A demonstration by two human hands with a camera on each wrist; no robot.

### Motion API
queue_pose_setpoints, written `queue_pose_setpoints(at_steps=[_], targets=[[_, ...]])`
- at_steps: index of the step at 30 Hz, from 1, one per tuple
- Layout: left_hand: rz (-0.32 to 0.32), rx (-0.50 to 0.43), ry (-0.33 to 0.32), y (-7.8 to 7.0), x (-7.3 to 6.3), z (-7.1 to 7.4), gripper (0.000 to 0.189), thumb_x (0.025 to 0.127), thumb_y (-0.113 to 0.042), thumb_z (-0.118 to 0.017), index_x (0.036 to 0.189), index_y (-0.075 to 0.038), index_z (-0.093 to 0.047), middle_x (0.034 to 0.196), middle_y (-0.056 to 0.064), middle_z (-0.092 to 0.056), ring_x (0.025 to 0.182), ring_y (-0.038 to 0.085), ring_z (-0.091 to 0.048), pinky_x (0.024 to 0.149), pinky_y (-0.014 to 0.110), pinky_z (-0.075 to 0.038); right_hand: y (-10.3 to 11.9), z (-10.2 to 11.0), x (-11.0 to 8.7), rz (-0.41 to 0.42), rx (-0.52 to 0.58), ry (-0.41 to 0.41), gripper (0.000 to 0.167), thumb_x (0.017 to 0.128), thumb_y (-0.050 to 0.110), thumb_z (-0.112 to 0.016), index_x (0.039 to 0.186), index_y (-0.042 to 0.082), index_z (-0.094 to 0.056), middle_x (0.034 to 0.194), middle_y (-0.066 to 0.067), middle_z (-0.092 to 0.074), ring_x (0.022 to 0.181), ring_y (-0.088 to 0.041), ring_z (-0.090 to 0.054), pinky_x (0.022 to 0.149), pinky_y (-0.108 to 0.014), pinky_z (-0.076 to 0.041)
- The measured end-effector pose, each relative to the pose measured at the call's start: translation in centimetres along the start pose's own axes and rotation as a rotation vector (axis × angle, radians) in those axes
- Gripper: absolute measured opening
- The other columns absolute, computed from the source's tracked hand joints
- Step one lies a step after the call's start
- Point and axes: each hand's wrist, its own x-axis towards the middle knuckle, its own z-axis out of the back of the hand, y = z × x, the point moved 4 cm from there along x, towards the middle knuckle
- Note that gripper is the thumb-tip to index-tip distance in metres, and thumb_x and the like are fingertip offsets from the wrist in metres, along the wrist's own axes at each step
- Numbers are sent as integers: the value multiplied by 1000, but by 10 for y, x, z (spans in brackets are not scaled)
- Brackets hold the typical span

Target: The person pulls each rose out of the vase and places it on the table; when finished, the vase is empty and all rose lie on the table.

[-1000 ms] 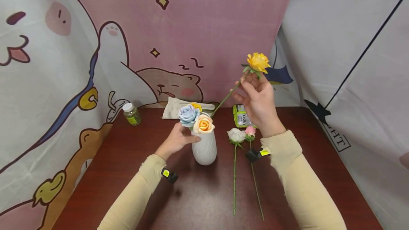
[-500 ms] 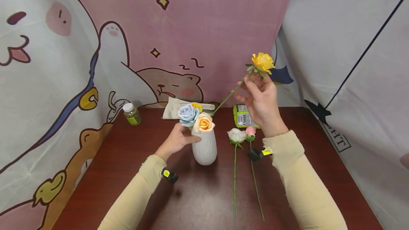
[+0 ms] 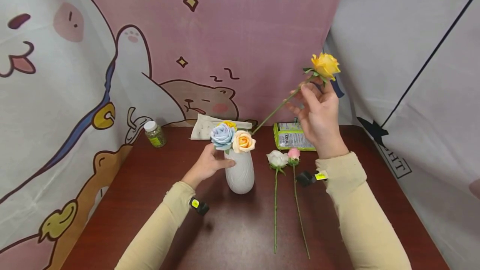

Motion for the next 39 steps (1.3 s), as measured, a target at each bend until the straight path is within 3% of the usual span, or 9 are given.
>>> queue_pose_setpoints(at_steps=[15, 21, 27, 33, 39], targets=[[15, -14, -17, -1, 0, 0, 70, 83, -2, -87, 147, -9, -59, 145, 9, -64, 139, 26, -53, 121, 53, -34, 24, 20, -2, 12, 29, -77, 22, 105, -1, -59, 125, 4, -52, 106, -15, -61, 88, -28, -66, 68, -42, -62], [25, -25, -26, -1, 0, -1, 73, 81, 2, -87, 147, -5, -58, 145, 13, -63, 139, 30, -53, 121, 54, -34, 31, 37, -2, 16, -9, -123, 24, 105, 1, -59, 126, 5, -50, 107, -13, -59, 89, -26, -64, 65, -38, -60], [31, -17, -25, -1, 1, 0, 73, 81, 1, -87, 148, -5, -58, 146, 13, -63, 140, 29, -52, 122, 53, -33, 37, 60, -6, 1, -31, -145, 20, 104, 0, -60, 121, 5, -51, 97, -13, -63, 83, -26, -65, 63, -37, -59], [19, -13, -16, -1, 0, 0, 69, 83, -3, -87, 146, -9, -60, 143, 9, -65, 136, 25, -55, 119, 53, -38, 35, 86, -12, -61, -122, -185, 24, 104, 4, -62, 123, 8, -50, 102, -8, -60, 83, -23, -64, 62, -33, -56], [9, -18, -1, -1, 0, -1, 70, 84, -7, -87, 148, -11, -58, 144, 5, -64, 137, 23, -55, 119, 54, -37, 26, 117, -24, -174, -254, -194, 23, 103, 5, -64, 123, 10, -52, 101, -4, -63, 80, -18, -65, 60, -30, -55]])
